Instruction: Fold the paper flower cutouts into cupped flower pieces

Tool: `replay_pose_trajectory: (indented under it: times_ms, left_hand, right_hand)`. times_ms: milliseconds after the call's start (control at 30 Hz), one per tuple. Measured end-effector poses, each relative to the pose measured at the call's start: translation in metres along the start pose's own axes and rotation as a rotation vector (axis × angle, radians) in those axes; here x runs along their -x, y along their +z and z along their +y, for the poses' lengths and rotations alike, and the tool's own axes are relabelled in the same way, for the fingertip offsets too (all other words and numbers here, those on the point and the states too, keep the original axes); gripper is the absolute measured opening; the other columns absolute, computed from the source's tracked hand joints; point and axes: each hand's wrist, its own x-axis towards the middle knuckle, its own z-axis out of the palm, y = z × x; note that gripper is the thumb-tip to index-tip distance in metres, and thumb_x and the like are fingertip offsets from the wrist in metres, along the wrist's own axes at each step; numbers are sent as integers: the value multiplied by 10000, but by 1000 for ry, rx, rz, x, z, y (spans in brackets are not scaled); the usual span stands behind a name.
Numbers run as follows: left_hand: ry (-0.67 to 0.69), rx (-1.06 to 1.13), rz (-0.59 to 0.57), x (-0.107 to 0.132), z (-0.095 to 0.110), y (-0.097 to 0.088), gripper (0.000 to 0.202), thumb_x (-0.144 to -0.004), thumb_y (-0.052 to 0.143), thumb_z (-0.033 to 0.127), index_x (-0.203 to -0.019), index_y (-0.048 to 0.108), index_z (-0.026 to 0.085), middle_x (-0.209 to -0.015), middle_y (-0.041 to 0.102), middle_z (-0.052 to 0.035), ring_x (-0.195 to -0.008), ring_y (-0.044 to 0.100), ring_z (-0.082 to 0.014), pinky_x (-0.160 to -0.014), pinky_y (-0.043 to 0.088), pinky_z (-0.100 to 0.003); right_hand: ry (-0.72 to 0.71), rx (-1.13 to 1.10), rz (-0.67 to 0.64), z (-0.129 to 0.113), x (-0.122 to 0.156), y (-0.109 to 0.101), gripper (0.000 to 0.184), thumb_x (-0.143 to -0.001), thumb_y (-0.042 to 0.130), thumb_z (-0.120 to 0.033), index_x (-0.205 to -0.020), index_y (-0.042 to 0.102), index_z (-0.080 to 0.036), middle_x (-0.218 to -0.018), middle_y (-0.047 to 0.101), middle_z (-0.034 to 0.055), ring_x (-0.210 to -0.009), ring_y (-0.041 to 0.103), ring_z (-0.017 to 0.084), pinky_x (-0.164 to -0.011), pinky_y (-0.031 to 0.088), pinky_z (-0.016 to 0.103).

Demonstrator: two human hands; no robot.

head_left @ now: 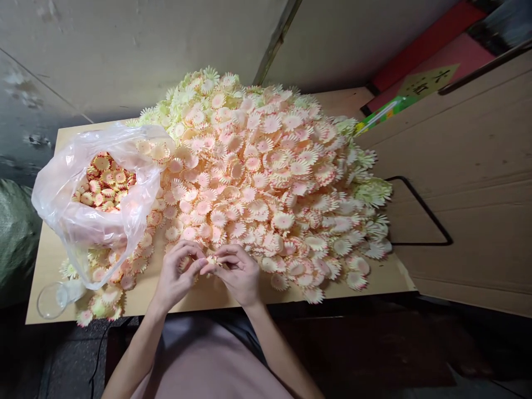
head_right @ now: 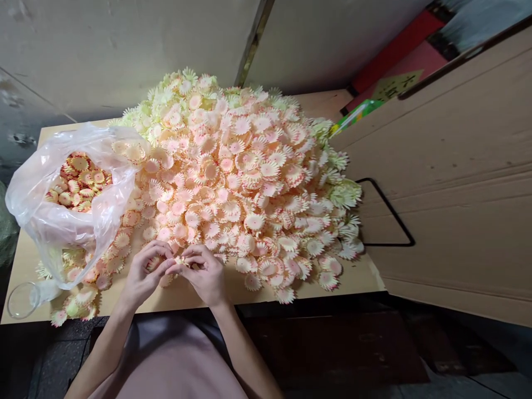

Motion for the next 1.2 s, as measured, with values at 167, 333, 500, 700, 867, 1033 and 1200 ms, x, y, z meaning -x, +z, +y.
replay_pose_trajectory:
  times_ms: [167,333,500,700,867,1033,1200]
  left_hand:
    - [-113,168,449,-11,-8,-32,193,-841,700,380,-832,669,190,-803,609,-3,-635,524,-100,-557,430,-206]
    - [28,-285,394,-28,-9,-47,234,-840,700,332,-1027,746,199,-1028,726,-60,-895,657,-171,-823,517,-281]
    - [42,-250,360,-27,-2,-28,224,-876,667,333,-1040,724,192,-959,735,-52,-880,675,-164,-863,527,-293]
    - [-74,-95,17,-19,8,-12,266,-809,748,374,-997,732,186,-906,739,-59,-847,687,-176,-768,538,-263]
    - [-87,-61,149,-21,10,-4,219,-826,728,336,-987,700,190,-881,720,-43,-821,675,-149,-701,522,-217]
    - [-33,-83,154,-21,9,0,176,-847,704,335,-943,676,190,-860,697,-27,-816,666,-143,-736,524,-229]
    - [1,-177,141,-20,6,-1,200,-851,714,352,-977,683,200,-871,692,-25,-819,648,-146,-737,499,-237]
  right_hand:
    - [-2,5,157,-2,-2,-16,285,-676,877,-340,-777,651,-198,-645,685,-8,-481,648,123,-422,495,191]
    - [63,38,48,-3,-17,-24,210,-811,761,-331,-961,699,-199,-827,755,51,-696,725,155,-602,589,229]
    - [109,-56,26,-6,-25,-10,324,-747,813,-341,-1000,662,-206,-843,762,53,-769,750,190,-720,620,294]
    - [88,-69,107,-7,-34,7,339,-696,849,-376,-922,660,-208,-855,748,51,-780,740,185,-706,614,281]
    - [139,-169,49,-10,-37,11,385,-677,861,-354,-966,647,-216,-899,759,47,-818,743,187,-770,610,291]
    - [173,-80,43,-8,-33,8,322,-737,817,-330,-969,625,-215,-750,730,8,-669,705,159,-647,564,249]
    - [59,36,-24,-6,-32,10,268,-828,735,-300,-1030,573,-230,-605,599,-60,-524,591,113,-529,474,206]
